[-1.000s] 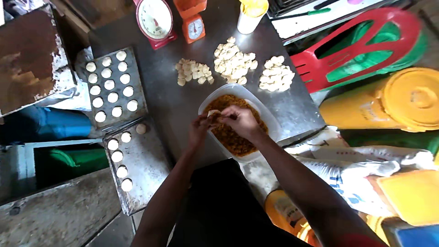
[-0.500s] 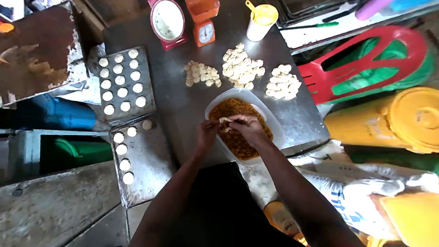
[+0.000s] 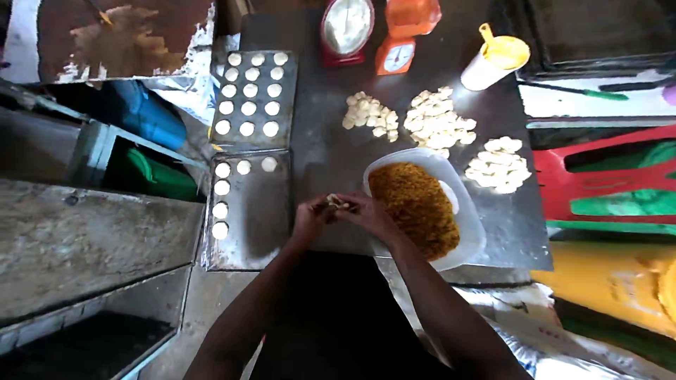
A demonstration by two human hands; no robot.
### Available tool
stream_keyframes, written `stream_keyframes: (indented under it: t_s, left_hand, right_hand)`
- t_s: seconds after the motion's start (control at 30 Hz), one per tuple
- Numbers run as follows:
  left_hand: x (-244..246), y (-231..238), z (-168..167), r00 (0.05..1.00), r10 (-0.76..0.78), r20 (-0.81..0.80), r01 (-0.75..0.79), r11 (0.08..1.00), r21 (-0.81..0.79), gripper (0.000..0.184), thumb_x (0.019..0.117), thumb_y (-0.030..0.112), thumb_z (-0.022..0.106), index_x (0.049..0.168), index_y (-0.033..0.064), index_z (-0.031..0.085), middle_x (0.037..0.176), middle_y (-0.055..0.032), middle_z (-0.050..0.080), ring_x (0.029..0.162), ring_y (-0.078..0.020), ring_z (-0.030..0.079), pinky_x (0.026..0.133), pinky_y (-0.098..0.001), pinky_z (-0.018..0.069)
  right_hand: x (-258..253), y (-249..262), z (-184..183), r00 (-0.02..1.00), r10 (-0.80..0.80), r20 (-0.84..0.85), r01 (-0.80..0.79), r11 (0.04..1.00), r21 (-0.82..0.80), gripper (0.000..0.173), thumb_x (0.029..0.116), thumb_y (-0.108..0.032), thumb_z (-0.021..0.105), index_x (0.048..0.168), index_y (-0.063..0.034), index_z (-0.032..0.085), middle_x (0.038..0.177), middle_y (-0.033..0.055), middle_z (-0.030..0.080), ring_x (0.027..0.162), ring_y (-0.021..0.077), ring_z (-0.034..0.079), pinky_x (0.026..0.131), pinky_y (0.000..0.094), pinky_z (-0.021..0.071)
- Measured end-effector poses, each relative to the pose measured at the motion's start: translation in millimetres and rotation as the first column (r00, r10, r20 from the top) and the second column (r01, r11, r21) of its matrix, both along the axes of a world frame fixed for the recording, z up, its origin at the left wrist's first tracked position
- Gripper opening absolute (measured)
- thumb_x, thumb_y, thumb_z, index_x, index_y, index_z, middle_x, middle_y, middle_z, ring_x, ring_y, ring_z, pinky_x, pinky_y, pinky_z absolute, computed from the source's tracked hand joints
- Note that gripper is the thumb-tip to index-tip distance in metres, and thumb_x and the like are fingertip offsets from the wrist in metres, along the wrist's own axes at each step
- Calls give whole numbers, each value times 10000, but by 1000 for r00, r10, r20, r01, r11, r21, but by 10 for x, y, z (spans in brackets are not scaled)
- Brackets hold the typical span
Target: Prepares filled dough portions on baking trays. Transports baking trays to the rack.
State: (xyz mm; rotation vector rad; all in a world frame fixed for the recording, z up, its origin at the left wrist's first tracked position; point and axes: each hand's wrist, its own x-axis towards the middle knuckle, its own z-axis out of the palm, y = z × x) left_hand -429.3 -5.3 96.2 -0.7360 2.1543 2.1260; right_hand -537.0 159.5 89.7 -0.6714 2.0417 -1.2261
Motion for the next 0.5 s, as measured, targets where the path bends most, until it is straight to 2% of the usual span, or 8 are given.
stream_keyframes:
  t_s: [0.07, 0.13, 0.2, 0.27, 0.3, 0.4, 0.47, 0.5]
  left_hand:
    - [104, -127, -140, 999, -19, 49, 21, 1000, -21, 326, 985, 144, 693, 1273, -5, 664, 1004, -115, 750, 787, -177, 746, 761, -351, 652]
    - [155, -213, -294, 988, -47, 145, 63, 992, -112, 277, 978, 169, 704, 1215, 25, 694, 1000, -97, 746, 807, -163, 738, 779, -347, 641]
    - [167, -269, -476, 975, -73, 211, 125, 960, -248, 233, 966, 174, 714, 1163, 50, 724, 1037, -87, 726, 862, -163, 723, 818, -363, 630]
    - [158, -272, -704, 956, -131, 264, 230, 890, -393, 188, 965, 175, 700, 1102, 52, 739, 1090, -110, 697, 939, -205, 696, 874, -417, 603]
    - [153, -244, -854, 938, -168, 303, 291, 857, -426, 180, 967, 160, 691, 1098, 45, 737, 1141, -128, 688, 997, -239, 691, 916, -448, 588]
    - [301, -69, -1423, 870, -247, 427, 438, 785, -438, 230, 964, 155, 680, 1173, 73, 730, 1269, -143, 660, 1094, -309, 677, 970, -521, 561]
    - [395, -23, -1453, 881, -217, 420, 398, 820, -412, 344, 973, 189, 672, 1301, 82, 662, 1358, -161, 604, 1112, -299, 673, 965, -501, 572]
    - [441, -8, -1395, 883, -199, 425, 378, 839, -393, 471, 989, 228, 654, 1431, 98, 556, 1435, -176, 540, 1139, -297, 665, 965, -492, 578]
  right_hand:
    - [113, -109, -212, 998, -37, -55, 38, 999, 19, 250, 969, -255, 721, 1165, -106, 763, 1092, 91, 695, 932, 155, 687, 844, 331, 604]
    - [177, -200, -396, 999, -40, -12, 41, 996, 83, 232, 983, -269, 705, 1109, -84, 763, 1061, 93, 711, 916, 167, 695, 852, 352, 600]
    - [202, -292, -536, 995, -20, 101, 7, 992, 126, 281, 961, -247, 733, 1177, -67, 722, 1114, 111, 718, 946, 188, 715, 870, 381, 614]
    - [248, -382, -641, 973, 8, 229, -50, 983, 177, 401, 936, -143, 739, 1317, -80, 632, 1269, 130, 666, 1079, 225, 694, 948, 425, 595]
    - [307, -421, -763, 972, -4, 233, -48, 976, 214, 402, 932, -107, 724, 1324, -84, 637, 1283, 136, 656, 1094, 237, 687, 953, 439, 591]
    - [629, -403, -1445, 998, -42, 47, 26, 955, 297, 266, 926, -79, 704, 1191, -63, 726, 1197, 173, 682, 1113, 305, 661, 982, 505, 550]
    - [618, -324, -1576, 1000, -15, 3, 14, 963, 268, 246, 968, -137, 685, 1205, -91, 736, 1212, 151, 681, 1133, 274, 659, 1008, 463, 547]
    - [569, -287, -1554, 1000, -4, 14, 0, 967, 254, 276, 971, -165, 691, 1238, -102, 727, 1231, 143, 677, 1128, 254, 663, 1002, 439, 556]
